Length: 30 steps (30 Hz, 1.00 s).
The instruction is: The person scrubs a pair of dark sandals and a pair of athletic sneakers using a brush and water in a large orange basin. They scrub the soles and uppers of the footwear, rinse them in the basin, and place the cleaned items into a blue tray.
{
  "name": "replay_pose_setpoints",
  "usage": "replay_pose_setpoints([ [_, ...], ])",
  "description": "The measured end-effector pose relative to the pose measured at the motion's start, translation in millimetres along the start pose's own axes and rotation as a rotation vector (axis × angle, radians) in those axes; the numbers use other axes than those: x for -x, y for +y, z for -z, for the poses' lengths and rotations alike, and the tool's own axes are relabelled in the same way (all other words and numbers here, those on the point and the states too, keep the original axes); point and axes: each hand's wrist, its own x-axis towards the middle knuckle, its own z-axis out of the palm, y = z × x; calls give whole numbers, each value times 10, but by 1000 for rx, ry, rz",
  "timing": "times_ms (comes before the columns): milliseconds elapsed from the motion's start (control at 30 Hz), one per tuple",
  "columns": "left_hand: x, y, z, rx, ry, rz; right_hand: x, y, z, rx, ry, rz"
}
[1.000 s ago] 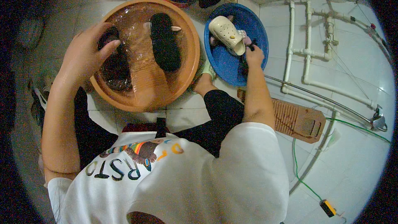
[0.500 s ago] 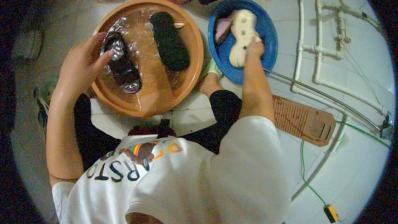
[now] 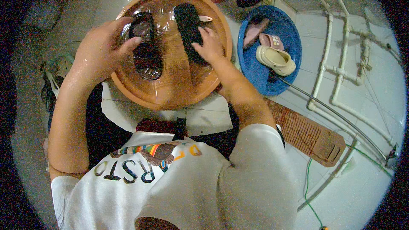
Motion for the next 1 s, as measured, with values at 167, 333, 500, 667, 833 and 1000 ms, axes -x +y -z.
replay_pose_setpoints([
  [167,63,-106,-7,42,64,-54,-374,-298,-523,275,-193,-471],
  [333,89,-148,130,32,-33,-26,-404,-170,-732,178,-444,-502],
  [500,92,-224,104,10,-36,-6,-646,-236,-726,199,-496,-435],
  [667,107,-220,76,-2,-3,-23,-791,445,-1102,-299,-488,-289],
  [833,111,-218,85,2,-51,29,-346,-320,13,-1312,-594,-590],
  [1000,63,-247,-22,-31,-142,66,-41,-551,296,-1807,-553,-608],
])
